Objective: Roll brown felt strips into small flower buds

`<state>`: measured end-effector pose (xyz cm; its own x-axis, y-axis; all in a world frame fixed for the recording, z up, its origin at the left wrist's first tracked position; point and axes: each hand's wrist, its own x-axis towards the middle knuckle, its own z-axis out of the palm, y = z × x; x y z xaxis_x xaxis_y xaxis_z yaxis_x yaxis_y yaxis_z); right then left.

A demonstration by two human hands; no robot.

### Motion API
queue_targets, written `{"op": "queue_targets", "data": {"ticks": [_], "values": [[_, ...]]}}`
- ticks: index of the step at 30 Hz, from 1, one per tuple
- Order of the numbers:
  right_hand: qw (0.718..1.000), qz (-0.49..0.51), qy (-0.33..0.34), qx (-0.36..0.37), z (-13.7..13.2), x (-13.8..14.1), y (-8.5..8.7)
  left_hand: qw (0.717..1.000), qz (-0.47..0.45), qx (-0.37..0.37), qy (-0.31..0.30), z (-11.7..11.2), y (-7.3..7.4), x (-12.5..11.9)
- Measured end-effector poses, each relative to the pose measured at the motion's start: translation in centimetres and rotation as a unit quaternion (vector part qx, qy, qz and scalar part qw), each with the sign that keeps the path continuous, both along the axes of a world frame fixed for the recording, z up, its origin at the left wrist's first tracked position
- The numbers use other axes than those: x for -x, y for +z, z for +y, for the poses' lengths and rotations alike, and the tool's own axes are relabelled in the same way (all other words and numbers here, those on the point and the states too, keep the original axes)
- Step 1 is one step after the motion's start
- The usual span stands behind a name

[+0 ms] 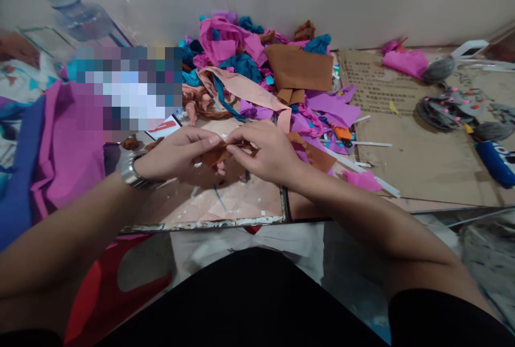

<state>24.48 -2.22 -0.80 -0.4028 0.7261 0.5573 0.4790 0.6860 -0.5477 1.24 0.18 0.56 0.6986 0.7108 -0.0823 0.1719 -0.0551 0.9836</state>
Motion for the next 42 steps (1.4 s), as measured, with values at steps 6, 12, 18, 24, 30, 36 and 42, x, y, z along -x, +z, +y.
{"op": "queue_targets", "data": {"ticks": [6,12,18,24,30,36,42], "values": [[1.000,0.007,0.016,0.010,-0.01,-0.04,-0.10,0.999,0.000,0.034,0.016,-0.14,0.42,-0.29],[0.997,0.030,0.004,0.073,-0.10,0.16,0.20,0.999,-0.002,-0.008,0.038,-0.13,0.41,-0.35],[0.995,0.040,0.004,0.092,-0.07,0.15,0.26,0.993,0.019,-0.105,0.053,0.03,0.06,-0.15],[0.990,0.066,0.004,0.126,-0.09,0.09,-0.02,0.974,0.037,-0.201,0.099,-0.26,0.16,-0.18],[0.989,0.077,0.009,0.128,0.02,0.10,0.05,0.951,0.050,-0.280,0.120,-0.36,-0.06,-0.09],[0.988,0.087,0.016,0.127,0.03,0.01,-0.01,0.948,0.030,-0.278,0.151,-0.41,-0.09,-0.12],[0.986,0.091,0.016,0.142,-0.05,-0.01,0.01,0.949,0.047,-0.267,0.158,-0.39,-0.11,0.20]]}}
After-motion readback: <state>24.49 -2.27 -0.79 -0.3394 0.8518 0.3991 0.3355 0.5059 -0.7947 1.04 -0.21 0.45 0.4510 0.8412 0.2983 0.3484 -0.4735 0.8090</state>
